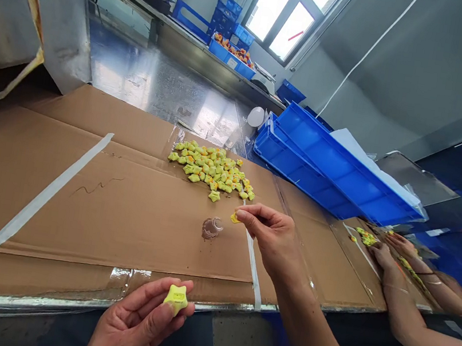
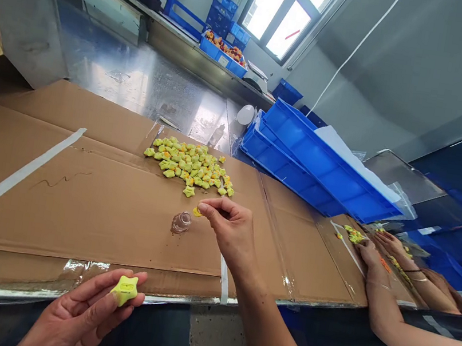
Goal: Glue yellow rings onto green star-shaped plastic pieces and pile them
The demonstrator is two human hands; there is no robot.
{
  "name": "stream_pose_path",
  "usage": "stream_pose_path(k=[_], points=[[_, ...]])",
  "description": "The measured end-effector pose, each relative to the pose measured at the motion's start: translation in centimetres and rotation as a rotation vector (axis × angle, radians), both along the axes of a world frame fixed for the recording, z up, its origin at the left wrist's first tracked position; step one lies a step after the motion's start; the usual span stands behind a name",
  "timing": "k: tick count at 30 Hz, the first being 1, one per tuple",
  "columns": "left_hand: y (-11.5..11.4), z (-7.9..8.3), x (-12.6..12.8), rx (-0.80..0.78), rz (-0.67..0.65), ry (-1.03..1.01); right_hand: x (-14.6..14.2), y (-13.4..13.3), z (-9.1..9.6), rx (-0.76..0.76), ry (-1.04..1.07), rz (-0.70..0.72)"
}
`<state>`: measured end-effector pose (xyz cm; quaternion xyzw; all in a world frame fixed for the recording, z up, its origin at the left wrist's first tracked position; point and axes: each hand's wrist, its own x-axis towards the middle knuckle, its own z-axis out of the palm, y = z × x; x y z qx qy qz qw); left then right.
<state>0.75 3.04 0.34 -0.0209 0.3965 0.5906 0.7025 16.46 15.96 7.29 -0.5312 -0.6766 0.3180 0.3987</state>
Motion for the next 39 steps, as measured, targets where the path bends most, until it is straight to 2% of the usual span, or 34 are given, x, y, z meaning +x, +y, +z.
stream_pose_path(k=[8,14,19,24,39], points=[[0.1,0.1,0.0,0.013,0.06,-0.066,-1.8,-4.6,0.6,-0.058,0.236,0.175],[0.0,-0.1,-0.1,0.073,0.063,-0.098,-3.5,-7.1,-0.6,-0.195,0.362,0.247],[-0.3,-0.5,-0.1,0.105,0.05,-0.109,-3.7,-7.9,-2.1,-0.278,0.395,0.23],[-0.4,-0.3,-0.1,0.13,0.049,-0.116,-3.8,-8.2,-2.8,-0.297,0.407,0.24],[-0.5,-0.2,-0.3,0.14,0.027,-0.12,-4.0,-8.6,-3.1,-0.16,0.295,0.266]])
